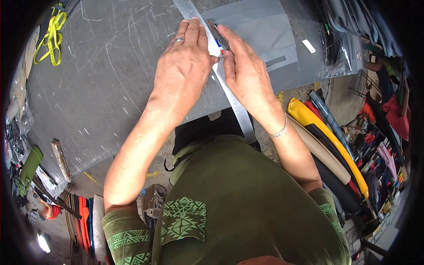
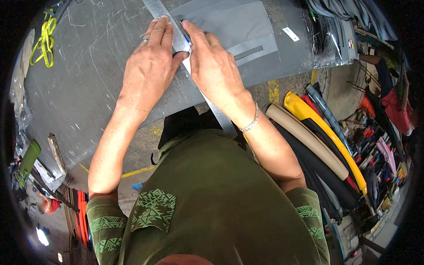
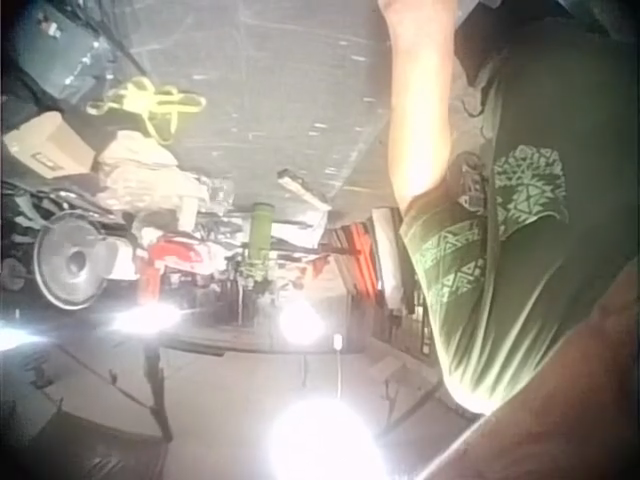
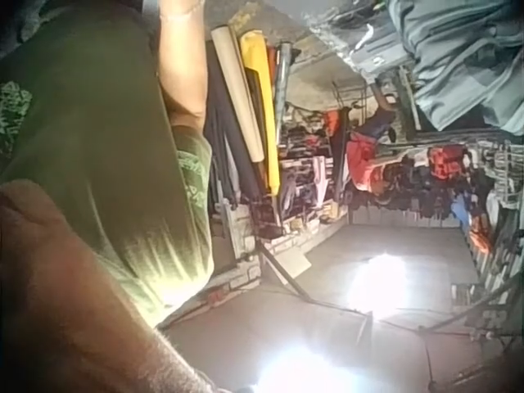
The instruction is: Cutting pieces of grey fabric using a metal ruler and a utility knife on a workbench.
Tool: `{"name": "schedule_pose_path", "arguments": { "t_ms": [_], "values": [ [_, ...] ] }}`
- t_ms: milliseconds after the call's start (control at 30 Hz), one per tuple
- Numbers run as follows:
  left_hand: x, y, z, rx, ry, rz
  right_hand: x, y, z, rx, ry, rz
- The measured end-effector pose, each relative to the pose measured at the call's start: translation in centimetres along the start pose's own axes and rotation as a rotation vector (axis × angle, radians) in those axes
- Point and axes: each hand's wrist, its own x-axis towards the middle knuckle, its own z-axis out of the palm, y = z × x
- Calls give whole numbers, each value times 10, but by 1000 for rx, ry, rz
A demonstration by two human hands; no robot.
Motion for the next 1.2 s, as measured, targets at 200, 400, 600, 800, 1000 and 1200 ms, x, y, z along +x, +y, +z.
{"name": "schedule_pose_path", "arguments": {
  "t_ms": [200, 400, 600, 800, 1000, 1200],
  "values": [
    [-1, -1, 1, 10, 12, 6, 2, -6, -4, -15, -51, 62],
    [-1, 0, -1, 10, -2, 12, 1, -6, -3, -38, -58, 69],
    [-1, -1, 1, 1, 3, 15, 2, -7, -3, -40, -75, 81],
    [-1, -1, 1, 4, 17, 28, 3, -10, -5, -70, -92, 77],
    [-1, -3, 5, 29, 34, 29, 7, -19, -11, -146, -145, 88],
    [-1, -4, 5, -15, 64, 28, 10, -23, -16, -172, -158, 40]
  ]
}}
